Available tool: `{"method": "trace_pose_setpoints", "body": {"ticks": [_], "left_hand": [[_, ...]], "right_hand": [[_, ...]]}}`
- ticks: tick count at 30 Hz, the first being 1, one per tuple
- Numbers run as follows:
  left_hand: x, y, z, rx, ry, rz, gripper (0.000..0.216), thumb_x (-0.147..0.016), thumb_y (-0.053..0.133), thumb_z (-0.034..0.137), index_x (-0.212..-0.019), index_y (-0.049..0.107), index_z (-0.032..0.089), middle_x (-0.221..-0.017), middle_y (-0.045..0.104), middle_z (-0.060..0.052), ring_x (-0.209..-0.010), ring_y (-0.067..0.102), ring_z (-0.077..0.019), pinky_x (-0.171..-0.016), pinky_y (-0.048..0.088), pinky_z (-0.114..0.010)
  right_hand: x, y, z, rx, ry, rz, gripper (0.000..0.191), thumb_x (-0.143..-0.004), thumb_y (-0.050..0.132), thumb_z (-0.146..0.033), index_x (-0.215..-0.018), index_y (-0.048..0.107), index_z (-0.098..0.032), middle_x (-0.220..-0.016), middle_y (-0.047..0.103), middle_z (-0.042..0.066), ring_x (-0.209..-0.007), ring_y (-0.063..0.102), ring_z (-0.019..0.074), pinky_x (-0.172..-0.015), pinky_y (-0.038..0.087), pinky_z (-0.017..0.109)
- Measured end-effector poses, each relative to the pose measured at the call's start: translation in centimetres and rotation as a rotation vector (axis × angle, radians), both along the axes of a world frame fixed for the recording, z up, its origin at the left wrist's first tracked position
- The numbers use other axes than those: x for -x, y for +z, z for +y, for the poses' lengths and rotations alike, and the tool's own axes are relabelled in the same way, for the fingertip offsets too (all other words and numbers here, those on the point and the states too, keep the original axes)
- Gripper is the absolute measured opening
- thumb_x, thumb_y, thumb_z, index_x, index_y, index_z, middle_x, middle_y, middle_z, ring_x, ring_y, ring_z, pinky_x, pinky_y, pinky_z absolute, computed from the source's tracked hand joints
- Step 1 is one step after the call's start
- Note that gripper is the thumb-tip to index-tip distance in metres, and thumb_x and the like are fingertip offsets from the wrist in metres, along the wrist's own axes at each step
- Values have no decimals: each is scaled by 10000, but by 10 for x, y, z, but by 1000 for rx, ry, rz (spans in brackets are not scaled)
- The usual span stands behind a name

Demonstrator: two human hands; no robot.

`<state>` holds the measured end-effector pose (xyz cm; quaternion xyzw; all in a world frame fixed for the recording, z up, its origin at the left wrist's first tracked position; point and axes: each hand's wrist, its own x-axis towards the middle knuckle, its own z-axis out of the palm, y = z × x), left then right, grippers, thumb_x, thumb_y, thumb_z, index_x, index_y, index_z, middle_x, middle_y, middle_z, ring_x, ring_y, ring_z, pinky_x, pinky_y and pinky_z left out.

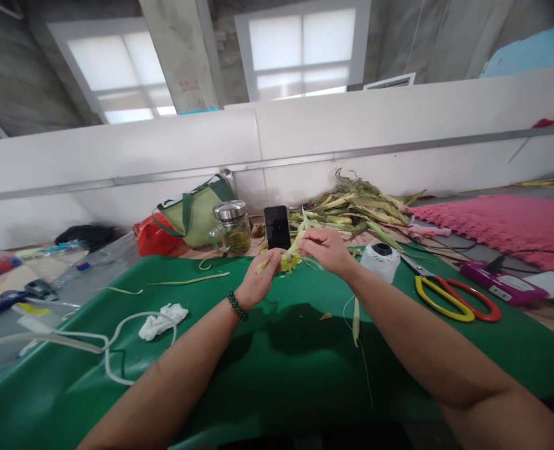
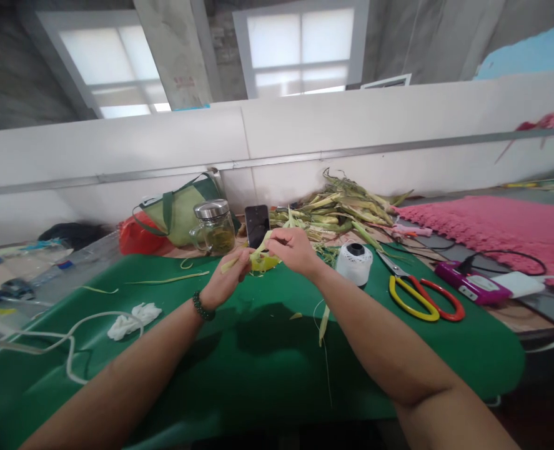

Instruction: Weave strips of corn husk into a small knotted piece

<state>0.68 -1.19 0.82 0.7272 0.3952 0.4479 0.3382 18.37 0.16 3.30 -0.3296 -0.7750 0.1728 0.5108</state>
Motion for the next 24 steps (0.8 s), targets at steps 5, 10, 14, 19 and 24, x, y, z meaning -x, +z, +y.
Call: {"method": "trace_pose_setpoints", "body": {"ticks": [5,10,14,19,24], "left_hand": [[2,7,-3,71,-57,41,450,-796,497,531,-942,650,133,-718,587,-20,-642,491,-122,-593,388,-232],[5,3,2,-73,-119,287,290,-826,481,383,-704,593,145,-590,527,8,-552,468,-112,-537,377,-221],[4,-2,4,-296,-56,420,242,-867,423,276,-724,575,155,-638,565,-6,-591,478,-123,-576,367,-225],[3,-4,1,-388,-4,540,225,-896,413,297,-848,595,174,-714,610,-33,-628,525,-150,-600,362,-239],[4,-8,-1,-415,95,528,226,-844,517,370,-775,595,169,-628,577,-23,-552,487,-138,-547,341,-237]], "right_hand": [[1,-5,6,-68,5,-128,263,-761,494,-248,-516,514,-152,-485,417,-32,-480,371,72,-477,268,209],[6,-11,6,-94,40,-258,255,-773,496,-250,-539,522,-153,-509,457,-29,-502,389,72,-501,275,208],[9,-10,-1,-113,41,-141,249,-767,500,-224,-529,514,-151,-509,459,-26,-503,401,72,-506,295,208],[12,-6,-8,-67,40,80,235,-762,506,-220,-538,532,-157,-506,489,-19,-492,422,80,-484,322,210],[13,-5,-4,64,75,106,228,-788,516,-270,-595,560,-155,-538,517,-12,-489,449,84,-474,350,214]]}}
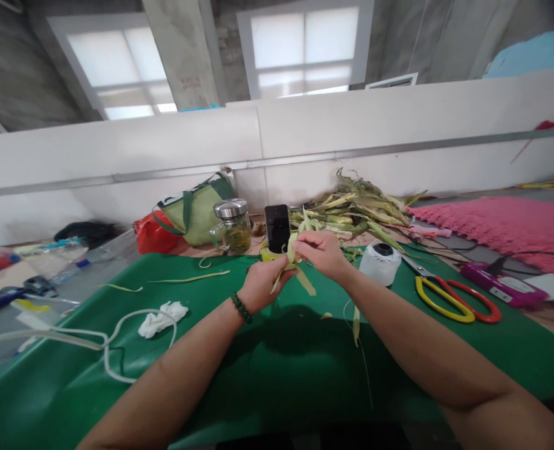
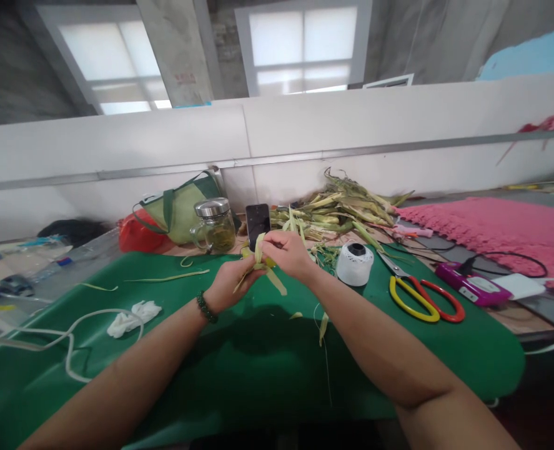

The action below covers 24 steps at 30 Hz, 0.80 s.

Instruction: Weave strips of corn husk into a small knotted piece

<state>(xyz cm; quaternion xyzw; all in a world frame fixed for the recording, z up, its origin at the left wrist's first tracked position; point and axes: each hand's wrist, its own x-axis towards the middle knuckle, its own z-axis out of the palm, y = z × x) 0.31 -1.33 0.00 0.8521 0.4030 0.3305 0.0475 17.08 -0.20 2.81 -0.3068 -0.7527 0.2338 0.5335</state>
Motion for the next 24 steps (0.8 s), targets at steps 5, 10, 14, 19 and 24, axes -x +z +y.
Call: {"method": "trace_pose_setpoints", "body": {"ticks": [5,10,14,19,24], "left_hand": [[-1,6,3,111,-108,-414,227,-797,569,354,-728,660,158,-743,662,-46,-693,588,-163,-642,451,-263],[-1,19,-2,345,-63,-626,228,-716,663,343,-811,712,141,-821,704,-60,-781,634,-179,-725,499,-275],[-3,21,-5,498,-70,-663,321,-689,683,392,-873,713,131,-699,682,-39,-615,598,-138,-613,498,-252],[-3,19,-2,510,-34,-636,314,-704,659,442,-761,689,134,-590,614,-6,-506,517,-97,-506,443,-216],[-4,15,0,588,-26,-647,348,-739,628,473,-780,638,127,-456,402,59,-410,357,-56,-398,274,-184]], "right_hand": [[-5,0,8,124,188,-171,292,-722,665,-357,-934,617,-164,-905,644,47,-798,595,148,-709,469,263],[-8,-3,15,208,280,-278,352,-672,717,-374,-927,637,-145,-881,659,48,-803,592,161,-695,453,259],[-10,-8,22,260,252,-267,325,-720,654,-446,-763,639,-124,-680,616,15,-631,528,119,-564,388,223],[-14,-13,29,31,147,-466,191,-778,630,-325,-739,663,-141,-647,610,2,-607,509,106,-568,356,212],[-13,-20,35,-270,-31,-590,128,-826,584,-224,-780,689,-168,-755,682,47,-750,576,159,-687,405,257]]}}
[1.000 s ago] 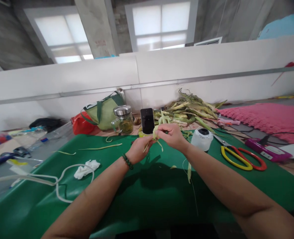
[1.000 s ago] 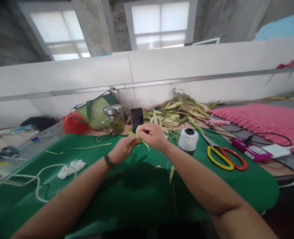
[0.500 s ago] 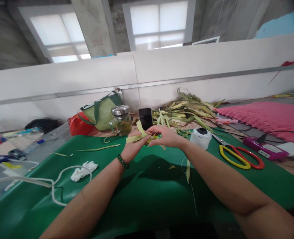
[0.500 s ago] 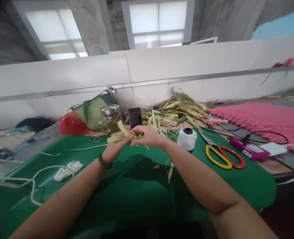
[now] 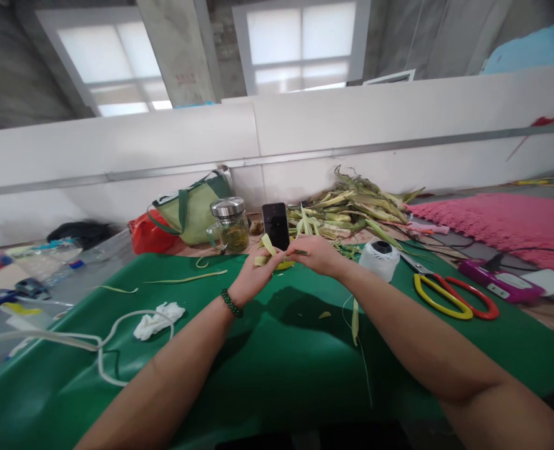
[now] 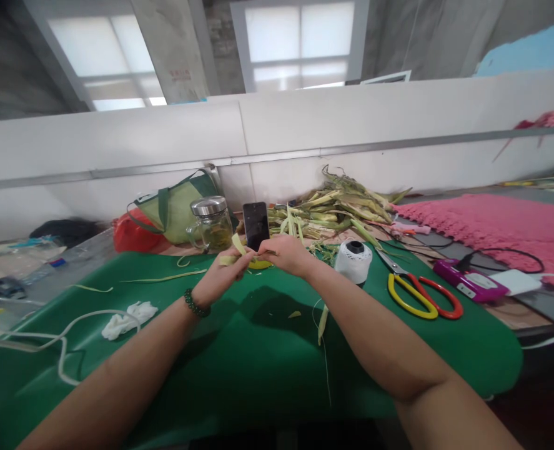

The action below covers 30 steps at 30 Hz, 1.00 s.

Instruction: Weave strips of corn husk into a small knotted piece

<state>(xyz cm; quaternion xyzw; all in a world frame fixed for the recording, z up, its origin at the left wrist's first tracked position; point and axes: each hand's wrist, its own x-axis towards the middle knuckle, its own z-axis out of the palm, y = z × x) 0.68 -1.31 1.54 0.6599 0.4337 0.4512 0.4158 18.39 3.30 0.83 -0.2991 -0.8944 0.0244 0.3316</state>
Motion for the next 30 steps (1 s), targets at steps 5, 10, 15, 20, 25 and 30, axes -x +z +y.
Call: {"method": "trace_pose_setpoints", "body": {"ticks": [5,10,15,20,25,30], "left_hand": [[3,0,1,-3,-23,37,421,-825,498,507,-850,656,118,-521,421,33,-448,364,-70,-426,267,-198],[9,-4,9,-369,52,372,306,-861,466,352,-782,674,143,-742,628,-50,-728,547,-165,-664,410,-263],[7,-19,14,-561,60,672,262,-854,437,239,-669,601,152,-672,594,-51,-645,514,-164,-613,387,-264],[2,-27,13,-551,111,804,211,-864,453,232,-781,629,149,-755,618,-84,-711,555,-194,-677,428,-296],[4,-33,19,-538,114,860,231,-797,445,76,-879,644,158,-858,634,-92,-833,583,-217,-769,455,-324],[5,-40,26,-577,115,923,272,-746,462,31,-924,640,133,-923,638,-113,-910,577,-233,-834,456,-339]], "right_hand": [[-1,-1,2,-82,25,-59,203,-864,524,-236,-839,716,-174,-931,704,88,-869,606,192,-797,451,317],[-5,9,-9,-34,-2,68,251,-800,535,-191,-1001,675,-133,-998,667,119,-935,588,216,-824,455,344],[11,6,-18,265,-21,219,237,-765,633,-348,-880,637,-140,-664,596,3,-589,511,119,-562,393,236],[19,-1,-18,204,-25,223,211,-783,628,-278,-629,559,-151,-594,514,-20,-582,466,100,-547,336,212],[20,1,-30,-92,76,15,154,-844,533,-194,-709,601,-160,-719,601,40,-708,544,144,-650,388,246],[25,2,-45,-233,168,-62,177,-849,457,-129,-737,591,-161,-832,652,87,-803,581,180,-709,428,277]]}}
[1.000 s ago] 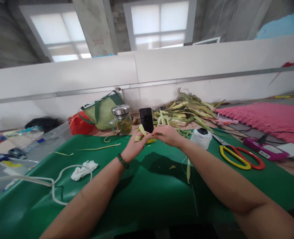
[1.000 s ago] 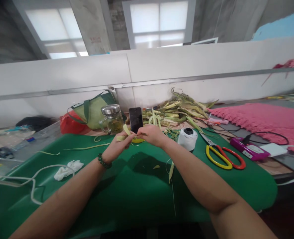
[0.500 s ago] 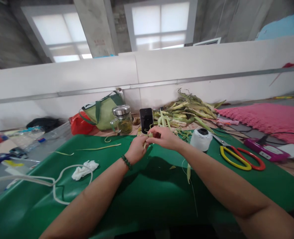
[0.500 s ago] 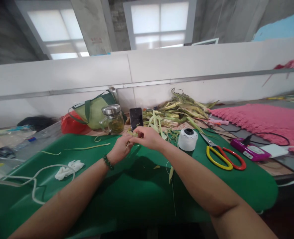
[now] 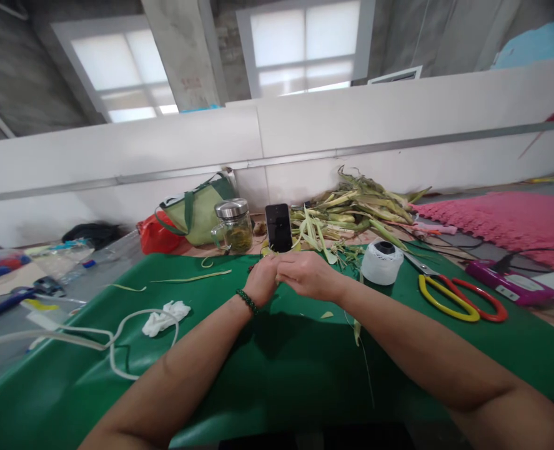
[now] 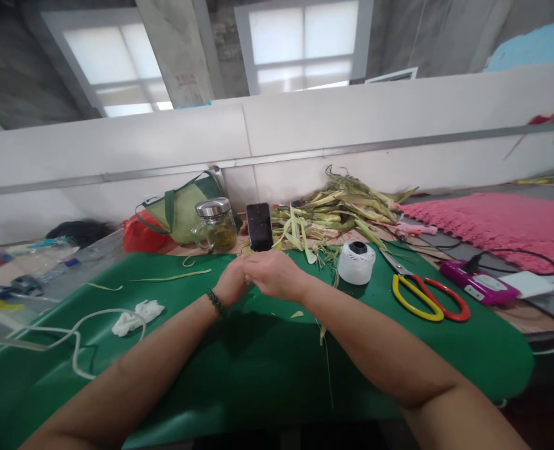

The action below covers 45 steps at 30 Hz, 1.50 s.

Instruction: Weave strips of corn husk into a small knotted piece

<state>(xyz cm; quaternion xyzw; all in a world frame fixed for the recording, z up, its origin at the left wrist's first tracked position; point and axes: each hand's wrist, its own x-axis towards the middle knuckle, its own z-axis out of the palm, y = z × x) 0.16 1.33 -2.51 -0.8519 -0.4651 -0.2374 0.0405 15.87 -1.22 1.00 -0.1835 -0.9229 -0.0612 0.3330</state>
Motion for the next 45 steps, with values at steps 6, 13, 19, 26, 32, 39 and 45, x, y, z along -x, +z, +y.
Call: {"method": "trace_pose_setpoints", "body": {"ticks": [6,13,19,26,32,39,45], "left_hand": [[3,-3,9,36,-47,-57,161,-765,488,89,-824,630,139,-878,632,-104,-876,569,-227,-814,455,-351],[5,13,7,156,-83,-507,251,-875,411,288,-757,585,151,-705,576,-15,-705,528,-141,-676,425,-250],[-2,12,-1,523,-155,-810,388,-832,461,518,-744,559,153,-511,380,57,-466,354,-78,-451,281,-200],[-8,16,-8,694,-173,-1047,413,-774,533,568,-760,527,155,-526,368,74,-407,285,-41,-402,203,-184],[-11,20,-14,806,-124,-1182,372,-755,581,514,-795,533,147,-508,363,84,-392,265,-33,-395,184,-174],[-8,24,-15,950,-54,-1156,329,-775,578,468,-785,531,142,-516,388,78,-383,254,-23,-397,172,-170],[-6,20,-12,745,-85,-942,419,-796,489,548,-623,430,171,-526,377,55,-433,288,-53,-427,232,-198]], "right_hand": [[2,-2,4,116,26,76,214,-850,498,-173,-644,556,-171,-724,620,57,-713,561,156,-670,426,267],[-11,-1,33,503,-250,195,294,-691,718,-310,-926,622,-162,-851,647,40,-761,565,151,-649,411,248],[-14,-7,41,680,-249,206,284,-654,715,-397,-741,634,-139,-673,608,-7,-627,512,109,-556,353,212],[-17,-9,48,1004,-56,220,317,-656,671,-430,-652,605,-120,-543,559,-24,-497,473,80,-471,327,195],[-26,-3,48,840,-33,61,263,-706,628,-383,-631,585,-135,-569,570,-16,-534,509,99,-482,341,193],[-26,-6,49,613,-147,-10,281,-749,610,-351,-572,547,-142,-520,446,-46,-513,394,78,-494,256,200],[-26,-1,44,481,-148,-58,272,-770,621,-393,-670,610,-140,-610,526,-11,-584,442,98,-540,276,201]]}}
